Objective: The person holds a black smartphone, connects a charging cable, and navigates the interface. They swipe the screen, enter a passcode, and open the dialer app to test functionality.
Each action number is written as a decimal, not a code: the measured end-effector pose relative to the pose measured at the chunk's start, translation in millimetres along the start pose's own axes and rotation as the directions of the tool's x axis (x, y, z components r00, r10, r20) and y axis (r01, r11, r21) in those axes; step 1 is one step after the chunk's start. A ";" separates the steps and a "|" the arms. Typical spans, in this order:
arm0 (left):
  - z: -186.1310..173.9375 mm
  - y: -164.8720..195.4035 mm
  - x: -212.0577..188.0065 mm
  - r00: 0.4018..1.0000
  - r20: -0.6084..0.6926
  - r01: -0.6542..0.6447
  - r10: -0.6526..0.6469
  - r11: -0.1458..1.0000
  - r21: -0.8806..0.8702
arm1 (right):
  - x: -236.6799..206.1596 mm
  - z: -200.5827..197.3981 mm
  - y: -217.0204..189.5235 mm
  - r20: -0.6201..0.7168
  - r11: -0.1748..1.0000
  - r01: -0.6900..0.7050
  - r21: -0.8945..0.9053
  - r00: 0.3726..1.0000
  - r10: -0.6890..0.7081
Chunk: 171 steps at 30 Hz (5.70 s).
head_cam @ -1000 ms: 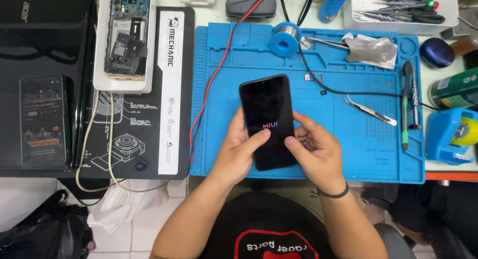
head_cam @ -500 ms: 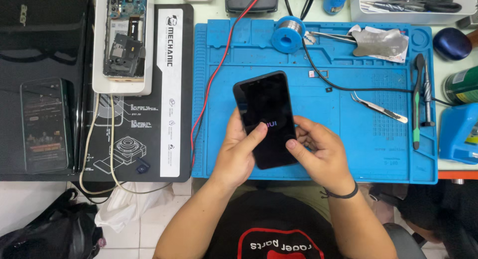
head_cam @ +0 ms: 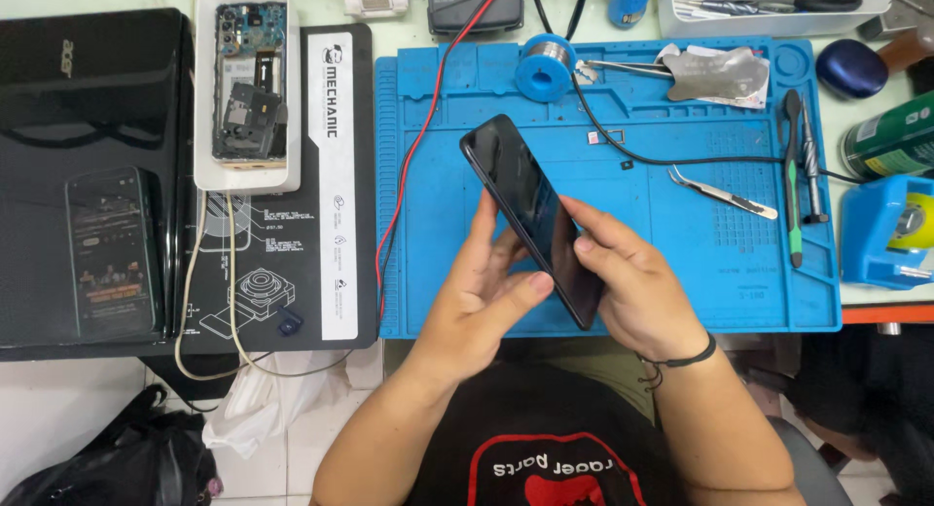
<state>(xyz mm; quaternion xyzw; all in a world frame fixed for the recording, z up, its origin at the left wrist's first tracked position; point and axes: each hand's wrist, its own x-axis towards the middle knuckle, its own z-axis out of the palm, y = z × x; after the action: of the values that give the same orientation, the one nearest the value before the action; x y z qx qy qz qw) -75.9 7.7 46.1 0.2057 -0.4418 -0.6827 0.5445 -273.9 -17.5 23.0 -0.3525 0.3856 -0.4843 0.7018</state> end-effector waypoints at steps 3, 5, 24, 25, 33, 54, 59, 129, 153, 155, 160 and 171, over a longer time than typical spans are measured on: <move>3.6 -4.0 -1.1 0.993 -0.119 0.025 0.000 0.978 0.206 | -4.1 5.3 8.7 -0.002 0.999 -0.026 -0.027 1.000 0.026; 4.9 -6.2 -2.9 0.993 -0.108 -0.017 0.042 0.974 0.226 | -6.9 7.7 12.8 -0.022 0.997 -0.059 -0.054 0.998 0.058; -44.0 28.2 -36.9 0.916 0.276 0.364 -0.291 0.892 -0.269 | -28.3 4.1 -79.5 0.328 0.535 0.385 -0.752 0.923 -0.203; -38.9 25.2 -37.7 0.893 0.262 0.406 -0.366 0.907 -0.115 | -26.2 5.0 -82.8 0.357 0.525 0.389 -0.757 0.919 -0.166; -8.6 12.7 -37.7 0.927 -0.292 0.331 -0.235 0.879 0.343 | -38.8 -11.0 -74.1 0.342 0.555 0.501 -0.665 0.864 -0.370; 10.2 8.1 -25.7 0.943 -0.250 -0.191 0.220 0.972 0.136 | -83.3 18.2 -18.7 0.265 0.358 0.592 -0.722 0.714 -0.648; 13.9 -20.1 -27.8 0.955 -0.295 -0.078 -0.019 0.947 -0.311 | -83.7 49.3 16.0 0.158 0.370 0.518 -0.771 0.718 -0.678; -28.9 5.1 -21.6 0.892 -0.418 0.144 -0.170 0.985 -0.094 | 54.7 -4.1 -90.9 0.360 0.063 0.394 -0.917 0.886 -0.293; -50.1 -6.6 -10.6 0.910 -0.404 0.044 -0.096 0.990 -0.137 | 100.5 -35.0 -46.1 0.338 -0.231 0.256 -0.939 0.813 -0.474; -51.3 -6.5 -11.0 0.916 -0.392 0.049 -0.082 0.994 -0.094 | 114.6 -39.5 -57.9 0.283 -0.147 0.245 -0.958 0.882 -0.376; -49.8 -5.2 -11.9 0.920 -0.384 0.054 -0.084 0.995 -0.088 | 136.6 -43.4 -78.1 0.256 -0.158 0.236 -0.959 0.960 -0.117; -50.8 -5.6 -11.4 0.909 -0.412 0.039 -0.063 0.997 -0.066 | 93.2 -25.5 -105.6 0.467 0.515 0.483 -0.708 0.868 -0.172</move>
<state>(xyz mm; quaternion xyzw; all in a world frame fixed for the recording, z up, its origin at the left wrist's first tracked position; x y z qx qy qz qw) -36.7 -0.9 12.5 0.3416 -0.2915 -0.6497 0.6134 -317.7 -139.1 84.5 -0.7760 0.3605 -0.3125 0.4125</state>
